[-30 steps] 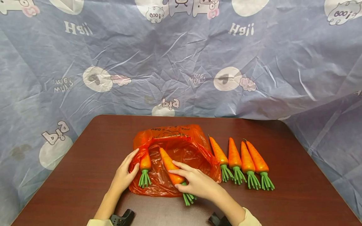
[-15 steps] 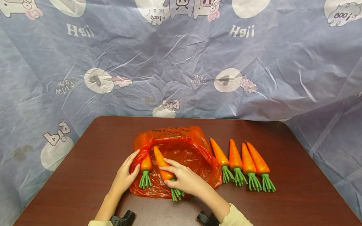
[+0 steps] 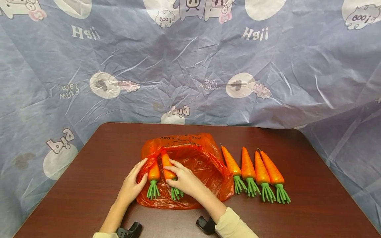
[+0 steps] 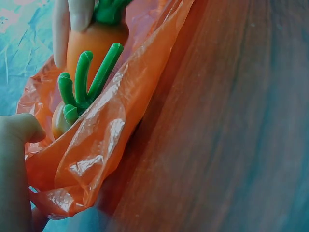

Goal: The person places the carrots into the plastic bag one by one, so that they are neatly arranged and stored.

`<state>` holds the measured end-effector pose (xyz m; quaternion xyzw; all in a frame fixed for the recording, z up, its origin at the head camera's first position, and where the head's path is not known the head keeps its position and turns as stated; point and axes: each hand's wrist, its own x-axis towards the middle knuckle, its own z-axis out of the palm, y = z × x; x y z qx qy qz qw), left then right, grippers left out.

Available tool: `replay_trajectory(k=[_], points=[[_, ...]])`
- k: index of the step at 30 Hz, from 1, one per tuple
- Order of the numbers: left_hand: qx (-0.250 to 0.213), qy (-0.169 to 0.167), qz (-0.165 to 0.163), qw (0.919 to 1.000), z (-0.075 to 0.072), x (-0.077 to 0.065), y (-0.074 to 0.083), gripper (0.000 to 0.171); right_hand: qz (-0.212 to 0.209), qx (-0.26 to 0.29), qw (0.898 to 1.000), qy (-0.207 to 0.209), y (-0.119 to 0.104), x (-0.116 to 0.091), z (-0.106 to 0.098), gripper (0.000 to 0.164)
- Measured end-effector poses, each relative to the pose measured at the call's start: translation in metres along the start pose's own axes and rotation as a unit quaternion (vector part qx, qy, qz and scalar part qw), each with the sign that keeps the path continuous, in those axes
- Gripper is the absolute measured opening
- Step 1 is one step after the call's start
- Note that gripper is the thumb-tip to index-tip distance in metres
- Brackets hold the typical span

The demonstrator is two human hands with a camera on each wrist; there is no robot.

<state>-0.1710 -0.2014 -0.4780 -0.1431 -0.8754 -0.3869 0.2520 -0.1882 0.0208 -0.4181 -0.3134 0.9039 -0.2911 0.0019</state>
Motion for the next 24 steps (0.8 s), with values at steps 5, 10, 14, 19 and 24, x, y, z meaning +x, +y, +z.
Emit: replay_trajectory(k=[5,10,14,19,24], points=[[-0.001,0.004,0.008,1.0000,0.000,0.000,0.000,0.062,0.013,0.003,1.000,0.003,0.000,0.008,0.010,0.046],[-0.006,0.007,0.018,0.9998,-0.001,0.001,0.000,0.061,0.017,-0.015,1.000,0.006,0.000,0.018,0.017,0.045],[-0.011,0.007,0.021,0.9997,0.000,0.002,-0.001,0.061,0.022,-0.028,0.999,0.001,0.000,0.024,0.019,0.045],[-0.011,0.005,0.016,0.9998,0.000,0.002,-0.002,0.061,0.027,-0.024,0.999,-0.009,-0.001,0.030,0.022,0.045],[-0.006,0.003,0.009,0.9999,0.000,0.001,-0.002,0.061,0.037,-0.011,0.999,-0.008,0.001,0.034,0.027,0.046]])
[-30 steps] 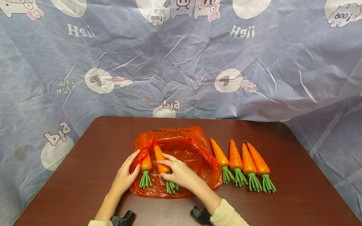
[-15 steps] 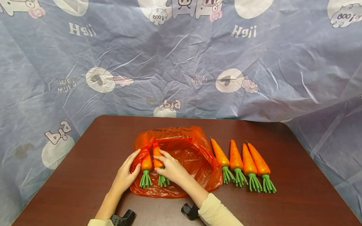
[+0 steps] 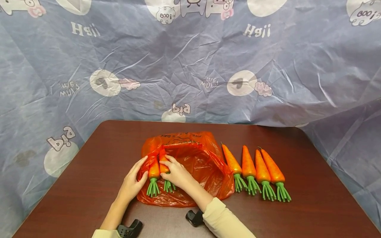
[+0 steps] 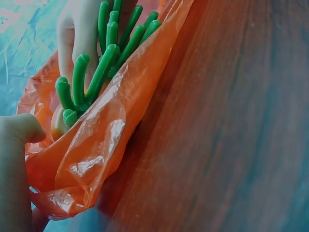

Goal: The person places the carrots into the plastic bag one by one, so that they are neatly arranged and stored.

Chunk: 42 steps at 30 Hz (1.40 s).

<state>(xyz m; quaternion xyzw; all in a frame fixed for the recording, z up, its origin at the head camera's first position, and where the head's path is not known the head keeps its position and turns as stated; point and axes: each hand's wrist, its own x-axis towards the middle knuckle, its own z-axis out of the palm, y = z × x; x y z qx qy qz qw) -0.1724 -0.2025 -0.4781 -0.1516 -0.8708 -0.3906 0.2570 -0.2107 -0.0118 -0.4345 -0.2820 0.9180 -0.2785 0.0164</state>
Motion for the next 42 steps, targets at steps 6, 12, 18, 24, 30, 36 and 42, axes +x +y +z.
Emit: replay_trajectory(k=[6,12,18,24,30,36,42], points=[[0.002,0.001,-0.006,1.0000,0.000,0.000,0.000,0.062,0.001,0.011,1.000,0.009,0.002,0.003,0.002,0.046],[0.001,-0.005,-0.011,0.9999,0.000,-0.001,0.000,0.061,0.009,0.017,1.000,0.005,0.004,0.003,0.002,0.045],[-0.001,-0.002,-0.006,1.0000,0.000,-0.001,0.000,0.061,0.023,0.005,1.000,0.008,0.002,0.002,0.003,0.045],[-0.006,-0.001,0.001,1.0000,0.000,-0.001,0.000,0.061,0.033,0.034,0.999,0.013,0.002,-0.001,0.001,0.045],[-0.011,0.001,0.007,0.9999,0.002,0.000,0.000,0.062,0.033,0.061,0.997,0.024,0.004,-0.009,-0.004,0.043],[-0.002,0.003,0.002,1.0000,0.001,0.000,0.001,0.061,0.027,0.049,0.998,0.028,0.003,-0.016,-0.009,0.041],[0.004,-0.001,-0.006,1.0000,0.000,-0.001,0.002,0.061,0.017,0.036,0.999,0.031,-0.001,-0.021,-0.015,0.040]])
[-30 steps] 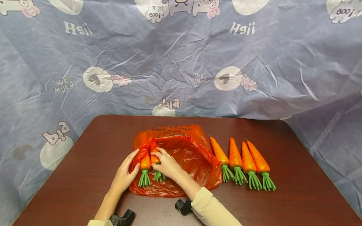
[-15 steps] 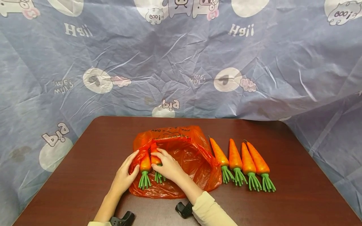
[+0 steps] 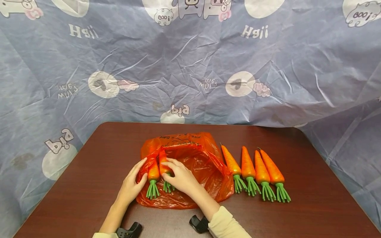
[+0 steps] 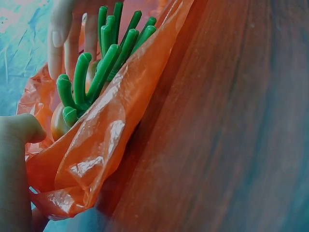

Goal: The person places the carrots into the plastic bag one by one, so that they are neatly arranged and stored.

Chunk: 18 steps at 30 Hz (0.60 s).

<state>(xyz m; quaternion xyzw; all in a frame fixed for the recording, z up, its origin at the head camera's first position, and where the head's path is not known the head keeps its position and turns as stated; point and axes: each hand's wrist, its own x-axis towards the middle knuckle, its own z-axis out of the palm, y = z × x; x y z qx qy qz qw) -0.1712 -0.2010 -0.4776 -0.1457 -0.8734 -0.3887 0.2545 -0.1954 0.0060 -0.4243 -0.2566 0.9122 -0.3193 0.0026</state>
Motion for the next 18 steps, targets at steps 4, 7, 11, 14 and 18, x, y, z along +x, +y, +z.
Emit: replay_trajectory(k=[4,7,11,14,18], points=[[-0.001,0.001,0.001,1.0000,0.000,0.000,-0.001,0.062,-0.013,-0.020,1.000,0.006,-0.001,-0.002,-0.004,0.040],[-0.003,0.002,0.004,1.0000,0.000,0.000,-0.001,0.062,-0.019,-0.030,0.999,0.008,-0.002,-0.004,-0.007,0.040],[-0.004,0.000,0.002,1.0000,0.000,0.000,-0.001,0.062,-0.025,-0.035,0.999,0.012,-0.004,-0.005,-0.013,0.042],[-0.004,-0.002,-0.001,1.0000,0.000,0.000,-0.001,0.062,-0.029,-0.033,0.999,0.014,-0.005,-0.006,-0.017,0.042],[-0.006,-0.002,-0.002,1.0000,0.000,0.000,0.000,0.061,-0.036,-0.038,0.998,0.017,-0.006,-0.008,-0.021,0.042]])
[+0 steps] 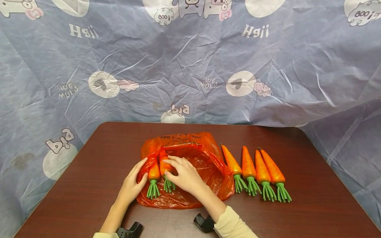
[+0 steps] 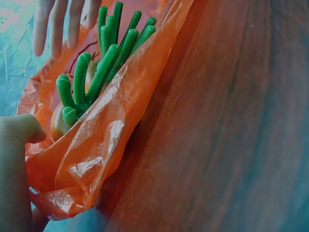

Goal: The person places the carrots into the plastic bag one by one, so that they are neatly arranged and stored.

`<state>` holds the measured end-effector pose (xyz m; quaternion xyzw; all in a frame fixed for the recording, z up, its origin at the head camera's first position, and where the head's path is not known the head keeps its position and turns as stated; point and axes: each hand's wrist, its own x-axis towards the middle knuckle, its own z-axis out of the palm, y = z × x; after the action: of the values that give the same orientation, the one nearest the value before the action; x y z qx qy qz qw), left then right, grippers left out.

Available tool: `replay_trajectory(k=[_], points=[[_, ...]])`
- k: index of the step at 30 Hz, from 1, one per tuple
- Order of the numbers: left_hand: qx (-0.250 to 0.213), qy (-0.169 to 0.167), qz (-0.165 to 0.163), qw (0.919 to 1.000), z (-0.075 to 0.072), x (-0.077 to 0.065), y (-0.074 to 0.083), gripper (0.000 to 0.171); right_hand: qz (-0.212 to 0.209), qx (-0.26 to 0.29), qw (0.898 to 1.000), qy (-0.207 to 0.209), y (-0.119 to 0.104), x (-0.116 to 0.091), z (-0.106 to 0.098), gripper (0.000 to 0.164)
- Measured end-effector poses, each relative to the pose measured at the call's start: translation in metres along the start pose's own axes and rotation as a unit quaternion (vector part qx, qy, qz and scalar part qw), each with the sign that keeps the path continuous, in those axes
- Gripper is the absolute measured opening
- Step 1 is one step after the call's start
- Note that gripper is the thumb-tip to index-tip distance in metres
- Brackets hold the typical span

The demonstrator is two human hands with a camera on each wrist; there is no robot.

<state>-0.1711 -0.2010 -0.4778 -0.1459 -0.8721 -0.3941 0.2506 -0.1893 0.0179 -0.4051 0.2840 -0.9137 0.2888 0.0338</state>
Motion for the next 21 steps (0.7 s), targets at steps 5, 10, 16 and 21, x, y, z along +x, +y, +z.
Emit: replay_trajectory(k=[5,10,16,21], points=[[0.002,0.001,0.000,1.0000,0.000,0.000,0.000,0.061,-0.008,-0.015,1.000,0.009,0.001,-0.003,-0.004,0.042],[0.004,0.001,0.000,1.0000,-0.001,0.000,0.000,0.061,-0.010,-0.017,1.000,0.020,0.002,-0.009,-0.007,0.041],[0.008,0.000,-0.003,1.0000,-0.001,0.000,0.000,0.061,-0.018,-0.023,0.999,0.035,0.005,-0.015,-0.008,0.041],[0.009,-0.004,-0.008,0.9999,-0.001,0.000,0.001,0.060,-0.016,-0.028,0.999,0.038,0.007,-0.020,-0.010,0.041]])
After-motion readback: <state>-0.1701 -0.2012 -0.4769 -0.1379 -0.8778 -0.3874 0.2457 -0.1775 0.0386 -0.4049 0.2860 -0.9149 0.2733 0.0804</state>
